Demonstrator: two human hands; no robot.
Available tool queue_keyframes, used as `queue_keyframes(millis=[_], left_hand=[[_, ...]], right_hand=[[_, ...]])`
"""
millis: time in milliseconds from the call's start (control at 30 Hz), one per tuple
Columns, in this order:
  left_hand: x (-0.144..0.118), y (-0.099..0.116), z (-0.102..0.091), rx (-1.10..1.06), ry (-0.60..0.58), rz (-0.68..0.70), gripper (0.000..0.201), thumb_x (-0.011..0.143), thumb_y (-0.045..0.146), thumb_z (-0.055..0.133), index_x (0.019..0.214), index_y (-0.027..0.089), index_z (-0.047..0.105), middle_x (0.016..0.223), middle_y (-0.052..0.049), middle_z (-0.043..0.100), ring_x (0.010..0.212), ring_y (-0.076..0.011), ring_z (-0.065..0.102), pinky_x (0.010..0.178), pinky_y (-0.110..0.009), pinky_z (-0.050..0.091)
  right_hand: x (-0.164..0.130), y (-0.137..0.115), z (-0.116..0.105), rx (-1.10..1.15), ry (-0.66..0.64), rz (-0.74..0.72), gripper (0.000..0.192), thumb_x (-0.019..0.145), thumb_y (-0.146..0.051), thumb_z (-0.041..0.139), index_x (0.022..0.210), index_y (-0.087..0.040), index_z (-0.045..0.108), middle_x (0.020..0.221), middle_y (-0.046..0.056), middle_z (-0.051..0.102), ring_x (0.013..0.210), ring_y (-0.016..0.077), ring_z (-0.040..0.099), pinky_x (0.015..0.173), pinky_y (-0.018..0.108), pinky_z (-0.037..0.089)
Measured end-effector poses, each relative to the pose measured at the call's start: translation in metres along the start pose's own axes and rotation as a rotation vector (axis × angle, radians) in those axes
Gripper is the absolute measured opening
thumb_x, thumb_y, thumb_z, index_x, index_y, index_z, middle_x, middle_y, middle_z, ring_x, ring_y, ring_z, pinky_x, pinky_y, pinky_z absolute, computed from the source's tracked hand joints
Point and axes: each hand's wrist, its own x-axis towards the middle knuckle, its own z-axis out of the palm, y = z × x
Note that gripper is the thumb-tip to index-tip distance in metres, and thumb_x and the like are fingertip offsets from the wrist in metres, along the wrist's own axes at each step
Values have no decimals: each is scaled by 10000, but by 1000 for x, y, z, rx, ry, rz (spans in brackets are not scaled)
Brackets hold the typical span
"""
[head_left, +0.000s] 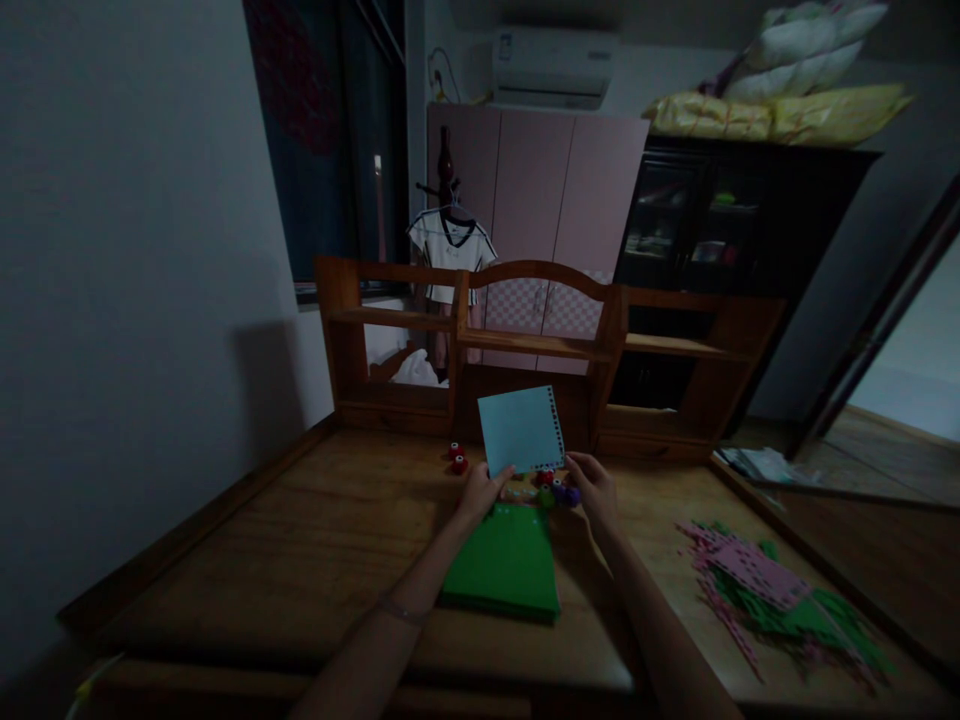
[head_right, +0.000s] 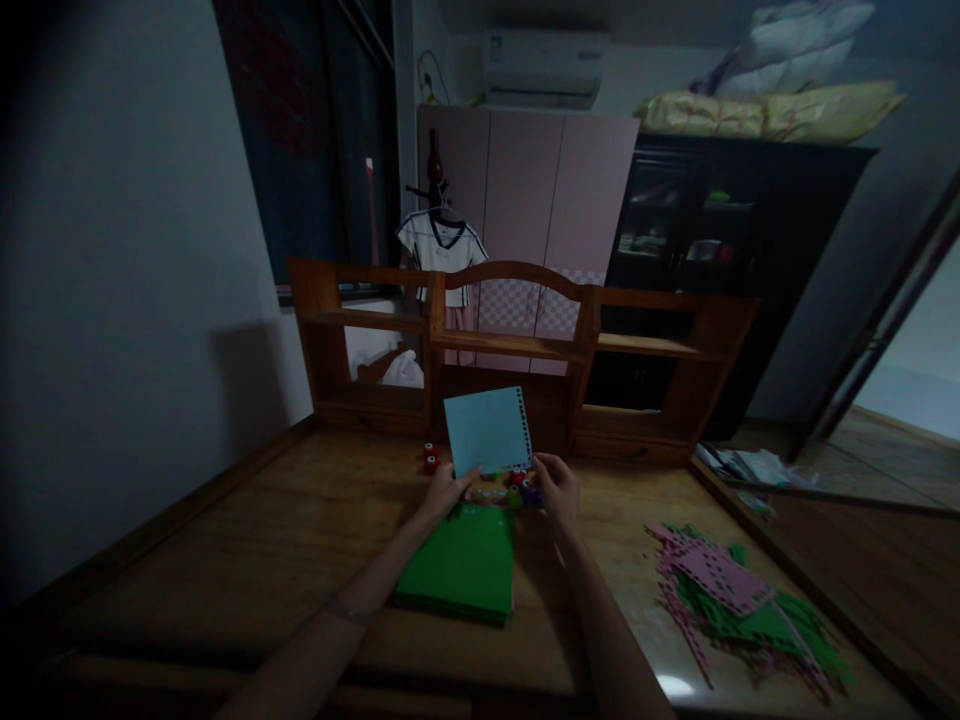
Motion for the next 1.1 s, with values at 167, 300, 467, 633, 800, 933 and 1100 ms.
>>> queue_keyframes(millis=[167,300,467,633,800,933,1100], left_hand=[[-2,6,0,2,-1,-16,416,688,514,611,566,122,543,433,-5,502,396,-104,454,433,-211,346],[-1,4,0,3,-5,-19,424,680,525,615,583,117,558,438,-5,507,395,-101,455,438,-210,345],[-2,4,-1,10,-13,-5,437,705,521,595,680,87,629,451,-6,507,414,-102,460,451,-211,351],[-5,13,0,-14,-7,-32,446,690,517,605,694,72,646,428,3,479,401,-97,431,435,-210,334],[-4,11,0,-11,12,-33,427,699,505,600,676,80,637,424,7,478,394,-95,432,429,-206,328],[-2,5,-1,-13,7,-7,415,709,503,596,669,91,624,442,-4,506,407,-103,455,439,-207,345],[0,1,0,15,13,-5,428,706,513,598,656,89,624,445,-11,509,412,-105,461,442,-206,346]], right_hand=[[0,2,1,21,11,15,438,731,-541,598,935,-156,644,763,62,641,601,165,562,533,264,438],[-1,1,1,14,15,14,442,738,-539,594,943,-151,641,774,68,644,591,162,557,521,260,434],[-1,2,0,14,10,4,417,744,-520,600,946,-158,644,781,58,647,594,159,558,534,260,436],[0,1,0,7,3,-8,405,754,-507,594,957,-160,643,804,62,650,607,156,558,545,260,438],[0,0,1,6,20,8,437,733,-538,596,942,-158,649,794,66,652,598,157,556,534,260,436],[1,1,1,6,13,10,440,735,-538,591,949,-157,644,791,72,647,596,162,553,521,260,436],[0,0,1,1,8,9,431,738,-536,588,943,-161,641,774,66,641,586,159,548,517,258,436]])
